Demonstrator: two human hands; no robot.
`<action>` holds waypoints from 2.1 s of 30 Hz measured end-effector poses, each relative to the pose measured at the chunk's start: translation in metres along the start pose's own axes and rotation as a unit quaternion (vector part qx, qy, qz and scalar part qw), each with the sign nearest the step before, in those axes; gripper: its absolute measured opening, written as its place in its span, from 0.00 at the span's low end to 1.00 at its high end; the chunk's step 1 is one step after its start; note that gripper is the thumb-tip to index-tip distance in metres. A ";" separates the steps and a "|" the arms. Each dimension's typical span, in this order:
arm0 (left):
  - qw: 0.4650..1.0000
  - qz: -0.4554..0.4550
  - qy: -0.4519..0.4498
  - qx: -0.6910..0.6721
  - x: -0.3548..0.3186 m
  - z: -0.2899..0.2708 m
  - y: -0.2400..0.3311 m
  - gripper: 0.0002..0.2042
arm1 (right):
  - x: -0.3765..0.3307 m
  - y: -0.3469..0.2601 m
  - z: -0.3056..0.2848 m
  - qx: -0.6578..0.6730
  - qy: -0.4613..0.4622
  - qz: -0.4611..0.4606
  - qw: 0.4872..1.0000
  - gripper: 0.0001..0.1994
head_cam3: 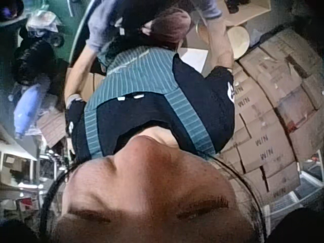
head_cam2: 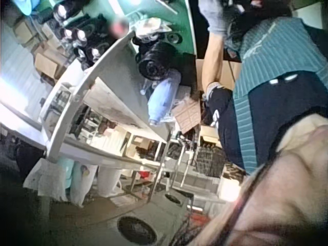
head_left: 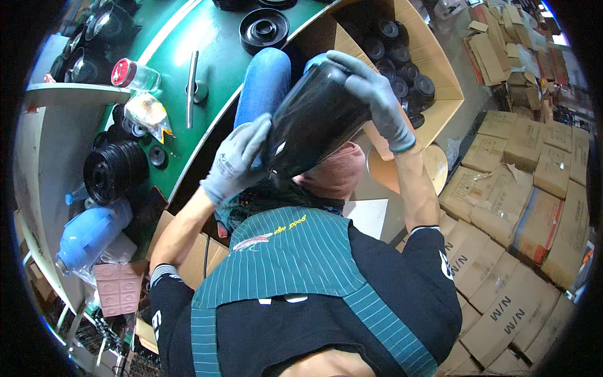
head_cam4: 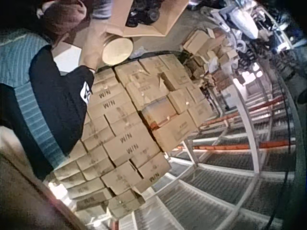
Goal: The person sits on the floor and repeatedly picks up black cylindrical containers, inserts a metal rod into the opening, and places the finished units on a green table. The person handles each container one at a time and stacks them in rows.
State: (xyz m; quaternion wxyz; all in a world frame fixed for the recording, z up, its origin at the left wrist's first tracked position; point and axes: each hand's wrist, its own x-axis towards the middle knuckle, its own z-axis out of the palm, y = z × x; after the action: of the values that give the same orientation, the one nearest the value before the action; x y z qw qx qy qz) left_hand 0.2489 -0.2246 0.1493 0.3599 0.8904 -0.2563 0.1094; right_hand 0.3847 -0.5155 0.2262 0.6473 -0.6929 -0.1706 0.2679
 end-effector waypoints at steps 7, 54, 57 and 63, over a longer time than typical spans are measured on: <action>0.867 -0.291 0.146 0.376 -0.045 0.010 -0.127 0.34 | 0.020 0.062 0.055 -0.360 -0.086 -0.291 0.882 0.42; 0.854 -0.275 -0.182 -0.402 0.118 0.022 -0.078 0.33 | -0.014 0.035 0.013 -0.112 -0.221 -0.240 0.938 0.03; 0.796 -0.348 -0.276 -0.411 0.130 0.032 -0.089 0.32 | -0.006 0.021 0.023 -0.198 -0.297 -0.257 0.898 0.10; 0.867 -0.279 -0.278 -0.306 0.135 0.036 -0.103 0.32 | 0.016 0.002 0.038 -0.248 -0.396 -0.231 0.853 0.12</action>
State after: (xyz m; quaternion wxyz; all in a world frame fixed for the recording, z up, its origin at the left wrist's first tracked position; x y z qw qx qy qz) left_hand 0.4185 -0.2379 0.1141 0.5440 0.7632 -0.1072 -0.3319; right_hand 0.3752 -0.4760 0.2212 0.3746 -0.6062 -0.6286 0.3114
